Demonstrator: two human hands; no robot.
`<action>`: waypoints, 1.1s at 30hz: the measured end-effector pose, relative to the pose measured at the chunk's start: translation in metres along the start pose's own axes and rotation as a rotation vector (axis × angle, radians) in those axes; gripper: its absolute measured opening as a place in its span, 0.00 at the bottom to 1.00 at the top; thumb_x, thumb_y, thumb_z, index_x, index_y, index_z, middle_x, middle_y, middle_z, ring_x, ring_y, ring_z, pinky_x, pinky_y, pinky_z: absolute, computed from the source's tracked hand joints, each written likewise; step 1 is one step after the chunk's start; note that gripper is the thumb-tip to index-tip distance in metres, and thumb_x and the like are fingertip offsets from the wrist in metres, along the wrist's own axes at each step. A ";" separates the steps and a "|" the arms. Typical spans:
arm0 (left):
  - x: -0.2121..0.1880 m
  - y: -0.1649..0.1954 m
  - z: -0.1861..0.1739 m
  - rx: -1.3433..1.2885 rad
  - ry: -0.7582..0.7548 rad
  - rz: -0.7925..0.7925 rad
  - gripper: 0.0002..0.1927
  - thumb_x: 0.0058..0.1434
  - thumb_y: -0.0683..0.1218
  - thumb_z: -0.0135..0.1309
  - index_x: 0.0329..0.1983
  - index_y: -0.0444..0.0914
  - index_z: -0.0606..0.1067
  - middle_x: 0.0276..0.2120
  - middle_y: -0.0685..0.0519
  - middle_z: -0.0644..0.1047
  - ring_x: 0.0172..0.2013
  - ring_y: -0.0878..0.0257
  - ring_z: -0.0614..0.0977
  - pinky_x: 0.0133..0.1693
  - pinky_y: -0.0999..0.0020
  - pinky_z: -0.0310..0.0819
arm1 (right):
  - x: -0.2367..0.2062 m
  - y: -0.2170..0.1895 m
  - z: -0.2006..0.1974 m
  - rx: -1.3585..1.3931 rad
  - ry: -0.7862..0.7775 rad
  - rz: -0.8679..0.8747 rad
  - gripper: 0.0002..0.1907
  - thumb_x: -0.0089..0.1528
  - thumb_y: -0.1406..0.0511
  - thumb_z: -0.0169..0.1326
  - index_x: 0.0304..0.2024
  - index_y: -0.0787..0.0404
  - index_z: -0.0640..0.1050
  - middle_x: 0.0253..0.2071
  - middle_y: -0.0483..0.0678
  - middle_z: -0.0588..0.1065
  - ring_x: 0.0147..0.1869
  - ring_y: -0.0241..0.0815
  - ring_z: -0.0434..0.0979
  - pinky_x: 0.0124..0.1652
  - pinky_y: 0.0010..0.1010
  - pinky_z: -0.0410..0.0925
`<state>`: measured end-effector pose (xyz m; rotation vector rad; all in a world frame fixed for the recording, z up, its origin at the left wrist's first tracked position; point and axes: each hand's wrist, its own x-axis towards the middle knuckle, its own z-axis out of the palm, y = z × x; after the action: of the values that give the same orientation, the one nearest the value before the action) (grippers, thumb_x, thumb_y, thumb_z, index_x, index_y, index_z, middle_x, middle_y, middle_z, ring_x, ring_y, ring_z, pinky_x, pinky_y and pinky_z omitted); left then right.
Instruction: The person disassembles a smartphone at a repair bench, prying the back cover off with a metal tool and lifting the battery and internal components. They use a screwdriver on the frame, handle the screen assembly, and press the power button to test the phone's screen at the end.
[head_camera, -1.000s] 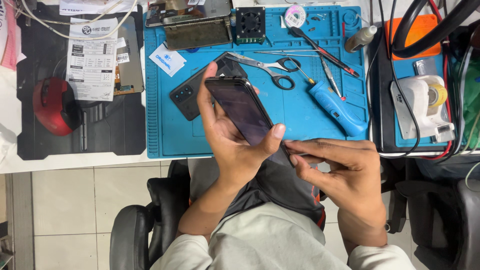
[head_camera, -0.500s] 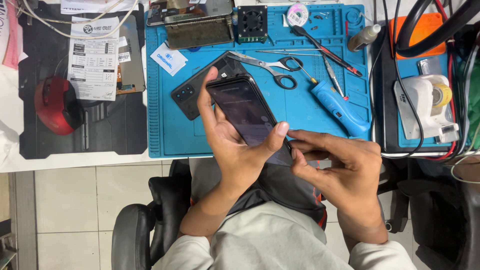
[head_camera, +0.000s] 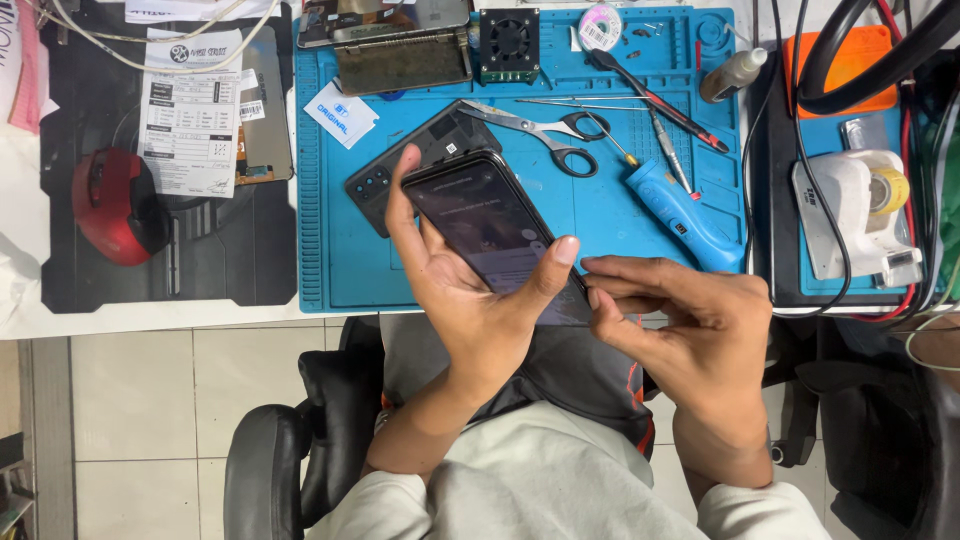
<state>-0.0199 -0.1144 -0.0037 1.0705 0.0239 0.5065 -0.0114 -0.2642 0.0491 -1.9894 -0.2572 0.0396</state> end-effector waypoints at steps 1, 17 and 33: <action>0.000 0.000 0.000 -0.002 0.006 -0.007 0.53 0.63 0.34 0.70 0.79 0.40 0.46 0.61 0.46 0.66 0.56 0.62 0.74 0.61 0.67 0.77 | 0.000 0.000 -0.001 -0.037 -0.007 -0.001 0.11 0.56 0.74 0.66 0.42 0.69 0.83 0.33 0.48 0.83 0.37 0.33 0.85 0.40 0.20 0.77; -0.004 -0.008 -0.001 0.018 -0.012 0.058 0.56 0.62 0.37 0.72 0.80 0.41 0.44 0.65 0.47 0.62 0.57 0.62 0.73 0.61 0.68 0.78 | 0.001 0.001 -0.006 -0.087 -0.027 -0.173 0.09 0.55 0.75 0.65 0.38 0.70 0.81 0.32 0.49 0.81 0.31 0.32 0.78 0.34 0.19 0.70; -0.005 -0.009 -0.002 -0.024 0.008 0.028 0.57 0.61 0.35 0.71 0.80 0.40 0.42 0.63 0.46 0.63 0.57 0.62 0.73 0.61 0.68 0.77 | -0.003 0.004 -0.001 -0.026 0.042 -0.105 0.11 0.55 0.75 0.67 0.40 0.71 0.82 0.36 0.50 0.83 0.37 0.33 0.84 0.39 0.20 0.77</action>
<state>-0.0218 -0.1181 -0.0131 1.0463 0.0098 0.5349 -0.0135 -0.2678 0.0456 -1.9973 -0.3360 -0.0725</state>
